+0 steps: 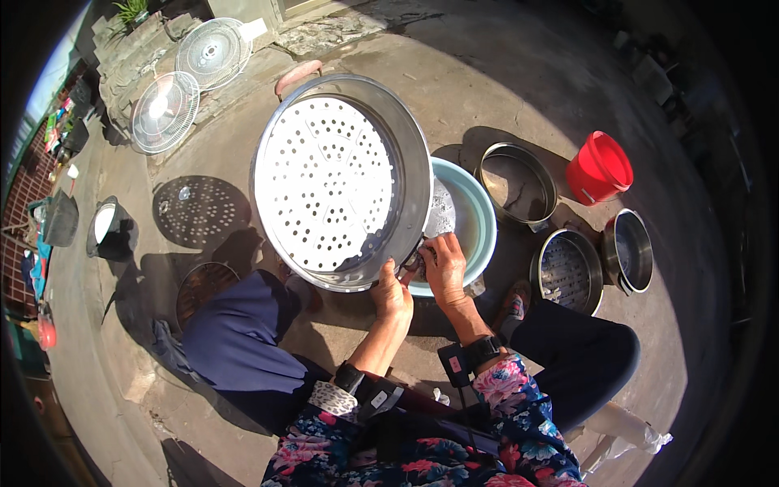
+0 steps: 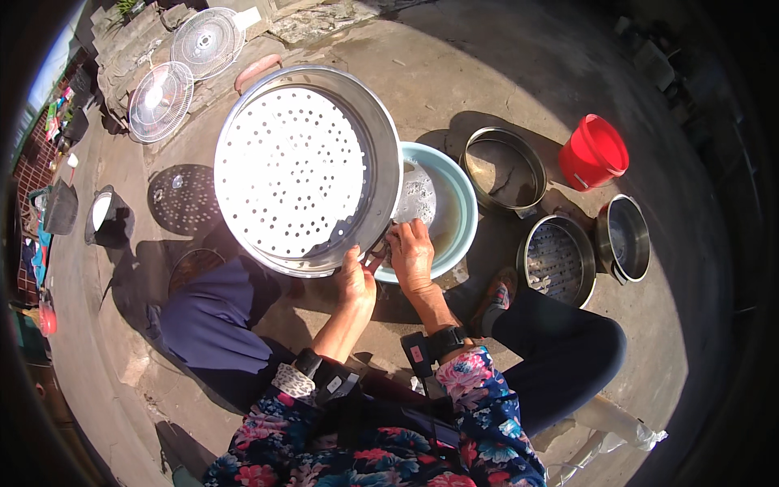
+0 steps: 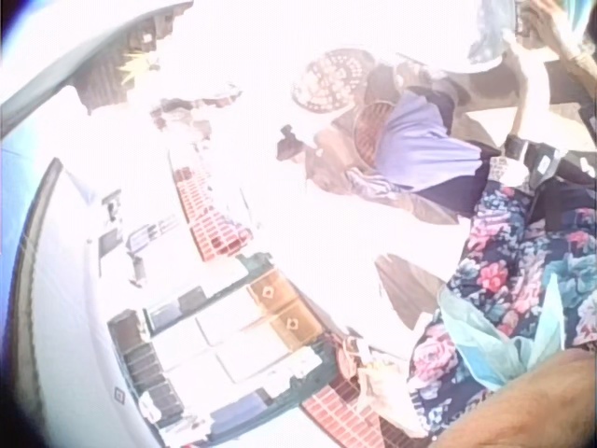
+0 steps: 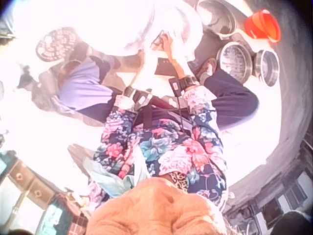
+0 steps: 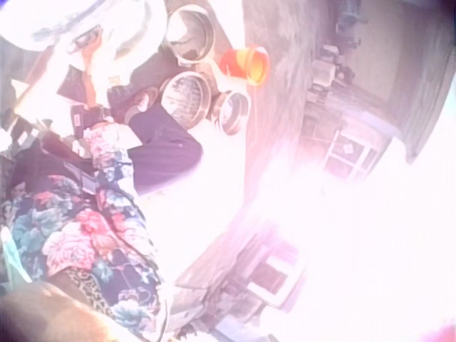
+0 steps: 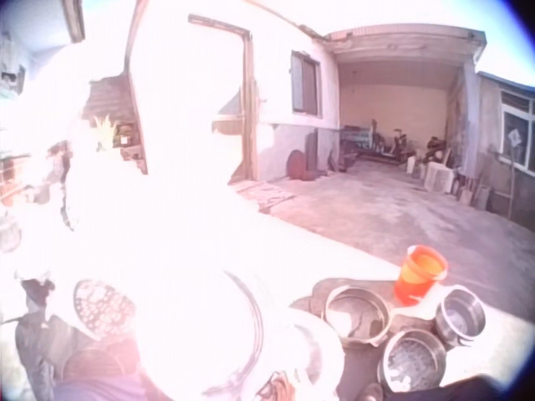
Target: The person scrubs a metal steamer insert with a steel wool pad while seated on the ground. They repeatedly dip the insert into a basin of soapy water and scrub both the interior and exterior surfaces.
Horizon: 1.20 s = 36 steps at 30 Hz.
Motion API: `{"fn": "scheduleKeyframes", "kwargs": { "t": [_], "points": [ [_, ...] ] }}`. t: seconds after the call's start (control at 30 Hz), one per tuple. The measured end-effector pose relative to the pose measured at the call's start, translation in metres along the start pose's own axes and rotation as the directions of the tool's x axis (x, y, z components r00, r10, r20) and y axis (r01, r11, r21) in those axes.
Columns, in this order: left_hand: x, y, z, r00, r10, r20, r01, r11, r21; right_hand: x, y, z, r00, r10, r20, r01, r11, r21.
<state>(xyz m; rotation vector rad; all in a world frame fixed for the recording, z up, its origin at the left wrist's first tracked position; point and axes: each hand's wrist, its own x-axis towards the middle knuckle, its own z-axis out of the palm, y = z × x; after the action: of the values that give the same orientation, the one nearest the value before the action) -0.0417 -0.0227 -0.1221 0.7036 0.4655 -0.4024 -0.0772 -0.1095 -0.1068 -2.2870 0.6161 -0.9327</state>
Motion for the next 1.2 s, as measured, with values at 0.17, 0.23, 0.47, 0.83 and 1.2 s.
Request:
{"fn": "scheduleKeyframes", "kwargs": {
  "t": [0.17,0.23,0.47,0.83,1.2],
  "points": [
    [0.007,-0.004,-0.012,0.995,-0.085,0.054,0.083,0.996,0.036,-0.012,-0.001,0.004,0.988,-0.156,0.015,0.157,0.982,-0.105],
    [0.01,-0.007,-0.013,0.992,-0.073,0.105,0.073,0.997,0.004,-0.013,-0.002,0.005,0.999,-0.03,-0.009,0.03,0.996,-0.087],
    [0.002,-0.001,-0.011,0.994,-0.081,0.067,0.077,0.995,0.071,-0.016,-0.004,0.001,0.972,-0.233,0.033,0.233,0.972,0.002],
    [-0.004,0.001,-0.003,0.995,-0.016,0.098,0.013,0.999,0.031,-0.011,-0.01,-0.005,0.994,-0.096,0.059,0.101,0.99,-0.099],
    [-0.005,0.001,-0.002,0.996,-0.012,0.088,0.011,1.0,0.02,-0.012,-0.008,-0.006,0.989,-0.144,0.015,0.144,0.989,-0.042]
  ]
}}
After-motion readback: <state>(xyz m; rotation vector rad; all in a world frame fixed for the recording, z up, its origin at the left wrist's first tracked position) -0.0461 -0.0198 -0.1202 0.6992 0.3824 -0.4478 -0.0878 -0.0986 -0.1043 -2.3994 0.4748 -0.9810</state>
